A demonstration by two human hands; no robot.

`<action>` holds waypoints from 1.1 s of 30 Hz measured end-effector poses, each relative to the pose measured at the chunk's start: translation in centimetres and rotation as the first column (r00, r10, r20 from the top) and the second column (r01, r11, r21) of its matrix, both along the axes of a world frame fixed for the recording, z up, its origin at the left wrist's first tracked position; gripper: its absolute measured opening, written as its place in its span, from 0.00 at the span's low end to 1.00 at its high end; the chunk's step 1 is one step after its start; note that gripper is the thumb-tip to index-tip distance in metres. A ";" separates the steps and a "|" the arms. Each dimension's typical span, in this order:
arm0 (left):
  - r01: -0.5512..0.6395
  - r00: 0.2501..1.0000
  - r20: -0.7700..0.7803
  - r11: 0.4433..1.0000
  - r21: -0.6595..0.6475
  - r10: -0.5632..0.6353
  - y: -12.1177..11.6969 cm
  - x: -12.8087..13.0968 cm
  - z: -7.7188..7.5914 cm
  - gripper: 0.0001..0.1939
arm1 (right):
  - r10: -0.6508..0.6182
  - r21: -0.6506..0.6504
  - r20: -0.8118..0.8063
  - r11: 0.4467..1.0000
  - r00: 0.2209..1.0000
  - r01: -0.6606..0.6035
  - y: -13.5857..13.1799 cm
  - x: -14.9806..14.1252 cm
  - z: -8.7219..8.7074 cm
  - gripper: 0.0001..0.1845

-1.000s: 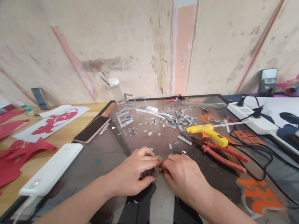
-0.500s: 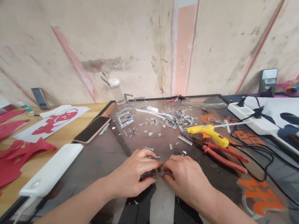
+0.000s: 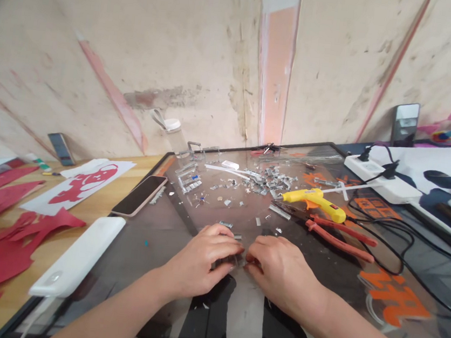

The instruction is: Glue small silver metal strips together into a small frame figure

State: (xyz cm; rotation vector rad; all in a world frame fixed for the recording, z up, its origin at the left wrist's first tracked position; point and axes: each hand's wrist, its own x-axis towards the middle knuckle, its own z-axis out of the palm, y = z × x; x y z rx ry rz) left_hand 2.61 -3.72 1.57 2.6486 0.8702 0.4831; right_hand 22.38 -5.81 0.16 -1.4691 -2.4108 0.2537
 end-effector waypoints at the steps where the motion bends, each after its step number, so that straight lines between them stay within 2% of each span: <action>1: 0.003 1.000 0.003 1.000 0.010 -0.003 0.1 0.0 0.0 0.10 | -0.005 -0.004 0.000 1.000 1.000 0.005 0.0 0.0 0.0 0.06; 7: 0.008 1.000 0.009 0.999 0.041 -0.009 0.4 -0.1 -0.5 0.10 | 0.010 -0.016 0.025 1.000 1.000 -0.010 0.0 -0.1 0.0 0.06; 15: 0.011 1.000 -0.013 0.995 0.098 -0.010 0.6 -0.1 -0.9 0.09 | 0.042 0.033 0.001 0.999 0.999 -0.042 -0.2 -0.2 -0.2 0.09; 23: -0.004 1.000 -0.004 0.997 0.075 0.004 0.7 -0.1 -0.9 0.09 | 0.014 0.057 -0.023 0.998 1.000 -0.013 -0.1 -0.3 -0.2 0.04; 33: -0.026 1.000 0.006 0.997 0.073 0.026 0.6 0.0 -1.1 0.09 | 0.024 0.028 0.001 0.999 1.000 -0.024 -0.4 -0.5 -0.2 0.08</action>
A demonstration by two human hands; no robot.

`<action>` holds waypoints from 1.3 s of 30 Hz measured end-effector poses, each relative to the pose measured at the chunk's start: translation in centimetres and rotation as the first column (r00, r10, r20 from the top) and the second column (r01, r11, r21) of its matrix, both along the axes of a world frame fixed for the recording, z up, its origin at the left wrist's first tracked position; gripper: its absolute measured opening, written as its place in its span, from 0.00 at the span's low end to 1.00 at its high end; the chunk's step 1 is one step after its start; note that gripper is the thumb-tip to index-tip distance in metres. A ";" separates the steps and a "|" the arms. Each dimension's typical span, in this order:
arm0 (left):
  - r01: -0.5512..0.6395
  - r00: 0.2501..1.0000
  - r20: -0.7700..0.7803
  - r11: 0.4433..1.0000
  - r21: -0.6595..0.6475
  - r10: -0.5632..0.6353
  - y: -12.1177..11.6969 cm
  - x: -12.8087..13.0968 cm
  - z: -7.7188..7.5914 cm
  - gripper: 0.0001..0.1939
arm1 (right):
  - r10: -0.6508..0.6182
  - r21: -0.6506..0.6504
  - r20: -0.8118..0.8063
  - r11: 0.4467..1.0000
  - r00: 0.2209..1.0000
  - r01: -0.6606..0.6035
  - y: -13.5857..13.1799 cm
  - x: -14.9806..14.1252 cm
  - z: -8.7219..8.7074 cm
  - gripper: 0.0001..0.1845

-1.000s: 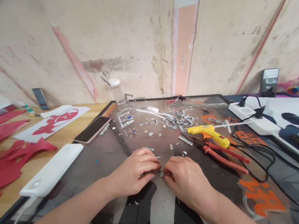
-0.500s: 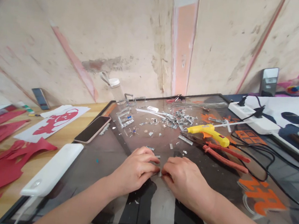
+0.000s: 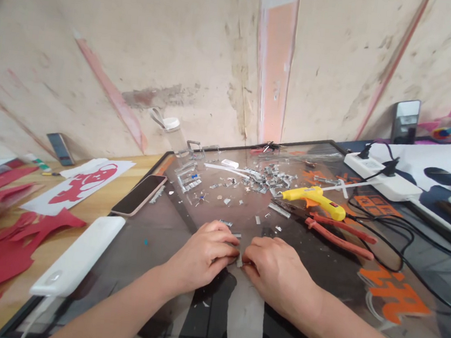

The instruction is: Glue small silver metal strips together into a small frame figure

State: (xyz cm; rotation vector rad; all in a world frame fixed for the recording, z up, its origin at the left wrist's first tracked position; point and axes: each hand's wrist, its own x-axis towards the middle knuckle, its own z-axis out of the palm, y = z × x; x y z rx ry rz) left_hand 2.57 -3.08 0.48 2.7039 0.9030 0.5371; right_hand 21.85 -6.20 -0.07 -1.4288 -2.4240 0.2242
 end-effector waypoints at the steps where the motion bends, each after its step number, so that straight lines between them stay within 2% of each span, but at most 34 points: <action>1: -0.001 1.000 0.000 1.000 -0.004 0.001 0.0 0.0 0.0 0.09 | 0.002 -0.002 -0.001 1.000 1.000 -0.002 0.0 0.0 0.0 0.08; 16: 0.011 1.000 0.000 1.000 -0.016 -0.011 -0.1 0.1 0.3 0.09 | 0.037 -0.016 -0.045 0.999 0.998 -0.038 0.1 0.1 -0.3 0.09; 28: 0.021 1.000 0.018 0.999 -0.032 -0.021 -0.1 0.0 0.2 0.10 | 0.008 -0.093 -0.023 0.996 1.000 -0.010 0.0 0.5 0.2 0.05; 33: 0.018 1.000 0.022 0.999 -0.029 -0.018 -0.2 0.0 0.2 0.09 | 0.048 -0.079 -0.034 0.996 0.998 -0.050 0.1 0.5 0.4 0.02; 39: 0.013 0.999 0.033 1.000 -0.029 -0.012 -0.1 0.1 0.2 0.09 | 0.042 -0.080 0.018 0.996 0.999 -0.041 -0.1 -0.1 0.4 0.06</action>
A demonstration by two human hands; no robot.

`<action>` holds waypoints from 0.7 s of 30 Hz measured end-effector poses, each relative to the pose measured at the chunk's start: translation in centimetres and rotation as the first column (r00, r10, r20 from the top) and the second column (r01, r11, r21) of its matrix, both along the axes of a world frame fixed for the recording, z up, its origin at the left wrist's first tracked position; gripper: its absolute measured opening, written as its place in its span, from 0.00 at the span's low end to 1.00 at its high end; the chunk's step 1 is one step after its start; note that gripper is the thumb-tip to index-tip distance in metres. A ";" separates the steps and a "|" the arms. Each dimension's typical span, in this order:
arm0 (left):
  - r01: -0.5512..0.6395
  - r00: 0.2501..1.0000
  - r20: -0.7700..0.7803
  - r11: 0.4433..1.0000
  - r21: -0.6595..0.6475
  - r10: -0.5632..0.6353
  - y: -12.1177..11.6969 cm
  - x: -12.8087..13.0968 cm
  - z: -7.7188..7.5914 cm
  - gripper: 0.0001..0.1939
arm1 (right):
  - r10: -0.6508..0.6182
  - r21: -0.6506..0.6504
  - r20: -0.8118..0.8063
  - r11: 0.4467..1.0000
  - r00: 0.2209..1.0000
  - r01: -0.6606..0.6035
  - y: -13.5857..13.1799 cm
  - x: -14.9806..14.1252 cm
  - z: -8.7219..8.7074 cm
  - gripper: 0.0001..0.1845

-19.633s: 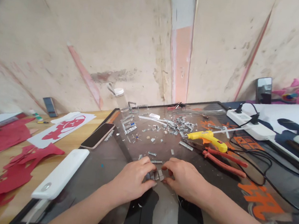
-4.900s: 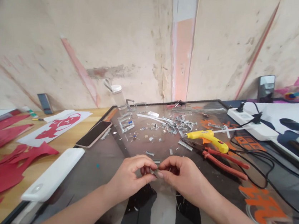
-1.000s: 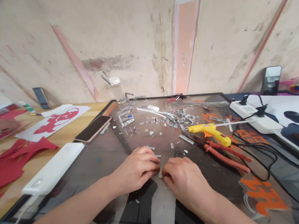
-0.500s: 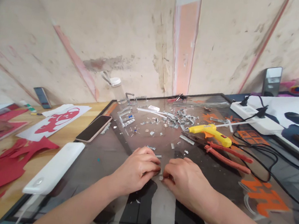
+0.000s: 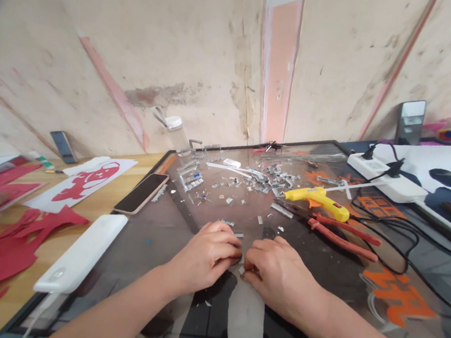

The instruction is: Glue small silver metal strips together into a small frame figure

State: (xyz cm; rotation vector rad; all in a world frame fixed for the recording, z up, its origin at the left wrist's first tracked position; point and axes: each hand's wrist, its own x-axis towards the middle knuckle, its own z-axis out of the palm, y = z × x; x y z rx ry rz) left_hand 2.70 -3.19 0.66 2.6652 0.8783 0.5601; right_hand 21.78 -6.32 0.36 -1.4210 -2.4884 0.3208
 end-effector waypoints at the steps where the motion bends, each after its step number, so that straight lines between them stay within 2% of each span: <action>1: 0.000 1.000 0.000 1.000 -0.002 0.000 0.0 0.0 0.0 0.09 | -0.008 0.004 -0.003 1.000 1.000 0.008 -0.1 -0.1 0.0 0.06; 10: 0.001 1.000 0.001 1.000 0.007 -0.001 -0.1 0.0 0.1 0.08 | -0.064 0.050 -0.025 0.997 0.998 0.065 -0.2 -0.3 -0.3 0.08; 21: 0.005 1.000 -0.001 1.000 0.007 -0.005 0.0 -0.1 -0.1 0.09 | -0.005 0.051 -0.024 0.999 1.000 0.006 0.0 0.2 -0.2 0.06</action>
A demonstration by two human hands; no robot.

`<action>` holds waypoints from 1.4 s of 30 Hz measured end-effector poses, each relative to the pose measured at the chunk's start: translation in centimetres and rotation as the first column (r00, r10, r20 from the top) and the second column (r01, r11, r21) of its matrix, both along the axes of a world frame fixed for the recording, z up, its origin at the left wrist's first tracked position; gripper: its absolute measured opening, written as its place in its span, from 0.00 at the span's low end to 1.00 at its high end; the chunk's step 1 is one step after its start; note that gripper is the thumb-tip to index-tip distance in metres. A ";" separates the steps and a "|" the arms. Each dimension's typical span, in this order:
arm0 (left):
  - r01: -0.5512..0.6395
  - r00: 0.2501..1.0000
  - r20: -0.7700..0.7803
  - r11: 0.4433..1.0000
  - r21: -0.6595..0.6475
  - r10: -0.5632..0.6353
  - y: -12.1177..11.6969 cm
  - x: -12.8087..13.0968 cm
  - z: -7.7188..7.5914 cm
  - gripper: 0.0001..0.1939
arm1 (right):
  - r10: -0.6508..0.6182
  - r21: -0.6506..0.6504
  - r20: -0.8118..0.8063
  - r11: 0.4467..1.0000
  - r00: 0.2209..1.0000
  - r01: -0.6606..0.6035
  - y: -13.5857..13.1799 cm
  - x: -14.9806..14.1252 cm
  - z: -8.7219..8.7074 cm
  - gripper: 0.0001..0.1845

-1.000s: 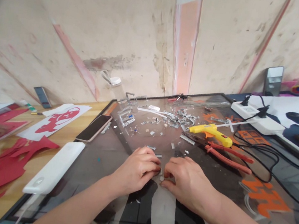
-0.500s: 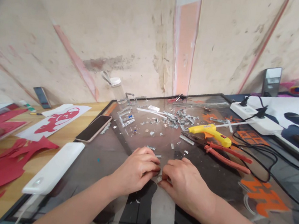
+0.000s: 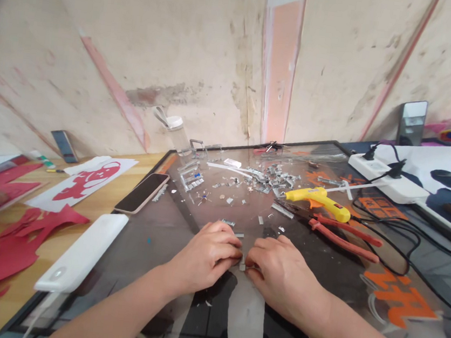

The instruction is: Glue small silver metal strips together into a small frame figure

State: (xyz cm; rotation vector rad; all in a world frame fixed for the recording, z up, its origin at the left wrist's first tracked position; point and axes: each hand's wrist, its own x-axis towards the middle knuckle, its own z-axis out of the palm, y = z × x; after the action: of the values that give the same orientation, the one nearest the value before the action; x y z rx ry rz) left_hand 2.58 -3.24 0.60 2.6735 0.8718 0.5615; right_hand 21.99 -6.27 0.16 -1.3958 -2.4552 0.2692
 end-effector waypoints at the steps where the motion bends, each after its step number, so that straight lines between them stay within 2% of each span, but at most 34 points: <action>1: 0.000 1.000 0.000 1.000 -0.001 0.000 0.0 0.0 0.0 0.09 | -0.001 -0.003 -0.003 1.000 1.000 0.001 0.0 0.0 0.0 0.06; 11: 0.002 1.000 -0.004 1.000 -0.001 -0.002 0.0 0.0 0.1 0.09 | -0.007 -0.039 -0.008 0.999 1.000 0.007 0.1 0.1 -0.3 0.06; 25: -0.007 1.000 -0.014 1.000 -0.004 0.007 -0.1 0.0 0.2 0.09 | -0.031 -0.011 -0.023 0.999 0.999 0.031 0.1 -0.1 -0.2 0.05; 32: -0.021 0.999 0.029 0.999 -0.030 0.022 0.1 -0.2 0.2 0.11 | -0.032 -0.001 -0.019 0.999 0.999 0.032 -0.1 -0.1 0.0 0.01; 37: -0.005 0.999 0.047 0.999 -0.047 0.007 0.2 -0.3 0.4 0.11 | 0.005 0.015 0.020 1.000 1.000 -0.006 0.0 -0.1 -0.1 0.07; 42: -0.005 1.000 0.010 0.998 -0.055 0.005 0.0 -0.3 0.4 0.11 | -0.003 0.029 0.016 1.000 1.000 0.003 0.1 0.3 0.0 0.08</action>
State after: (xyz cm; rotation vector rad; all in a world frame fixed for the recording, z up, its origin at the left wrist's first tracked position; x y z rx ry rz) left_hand 2.24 -3.26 1.04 2.6176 0.8785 0.5438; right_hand 22.32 -6.18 0.15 -1.3948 -2.4598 0.2210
